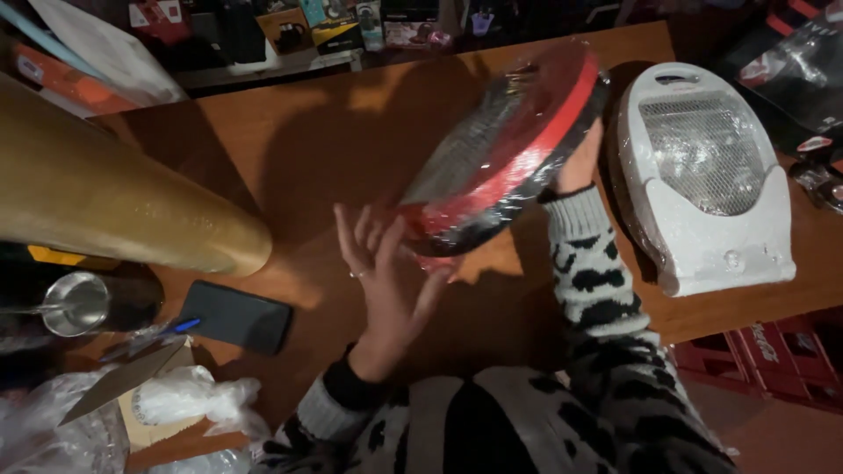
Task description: The person wraps a red electric heater and a white electric heater with plastic wrap on a wooden table. They smooth the wrap around each heater, turn them over to cover all sides, and place the red heater on top of the white one. Finally, they pick up a small metal cup and stir its contents with a spoon.
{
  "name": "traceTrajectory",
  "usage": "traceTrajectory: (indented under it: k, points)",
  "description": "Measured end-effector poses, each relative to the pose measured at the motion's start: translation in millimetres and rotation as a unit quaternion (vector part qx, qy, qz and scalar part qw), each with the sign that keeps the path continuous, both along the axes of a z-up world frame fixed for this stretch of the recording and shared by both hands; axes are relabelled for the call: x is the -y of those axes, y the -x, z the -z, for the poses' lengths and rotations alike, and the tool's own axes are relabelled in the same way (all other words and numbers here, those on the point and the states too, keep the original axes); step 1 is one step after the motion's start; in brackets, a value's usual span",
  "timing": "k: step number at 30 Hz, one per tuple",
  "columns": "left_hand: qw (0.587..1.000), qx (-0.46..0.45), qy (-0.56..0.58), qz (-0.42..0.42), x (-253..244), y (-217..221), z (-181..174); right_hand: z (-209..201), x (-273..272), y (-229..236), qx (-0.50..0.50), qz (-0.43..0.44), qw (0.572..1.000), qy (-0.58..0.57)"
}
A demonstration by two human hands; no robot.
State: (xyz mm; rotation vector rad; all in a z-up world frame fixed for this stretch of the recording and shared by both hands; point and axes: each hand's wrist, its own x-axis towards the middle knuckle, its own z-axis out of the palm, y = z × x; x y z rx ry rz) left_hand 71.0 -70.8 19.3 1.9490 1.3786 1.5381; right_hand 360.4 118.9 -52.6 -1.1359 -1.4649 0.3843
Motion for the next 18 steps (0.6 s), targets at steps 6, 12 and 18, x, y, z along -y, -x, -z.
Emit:
traceTrajectory:
  k: [6, 12, 18]
  points:
    - [1.000, 0.002, -0.001, 0.030, 8, -4, -8, -55, 73, 37, -0.212, -0.056, 0.970, -0.109]
    - [1.000, -0.009, -0.006, 0.028, 10, -6, -5, -106, 150, 90, -0.151, -0.076, 0.981, -0.098]
    - [0.998, -0.012, -0.003, 0.054, 19, -10, -8, -108, 155, 89, 0.013, 0.011, 0.997, -0.076]
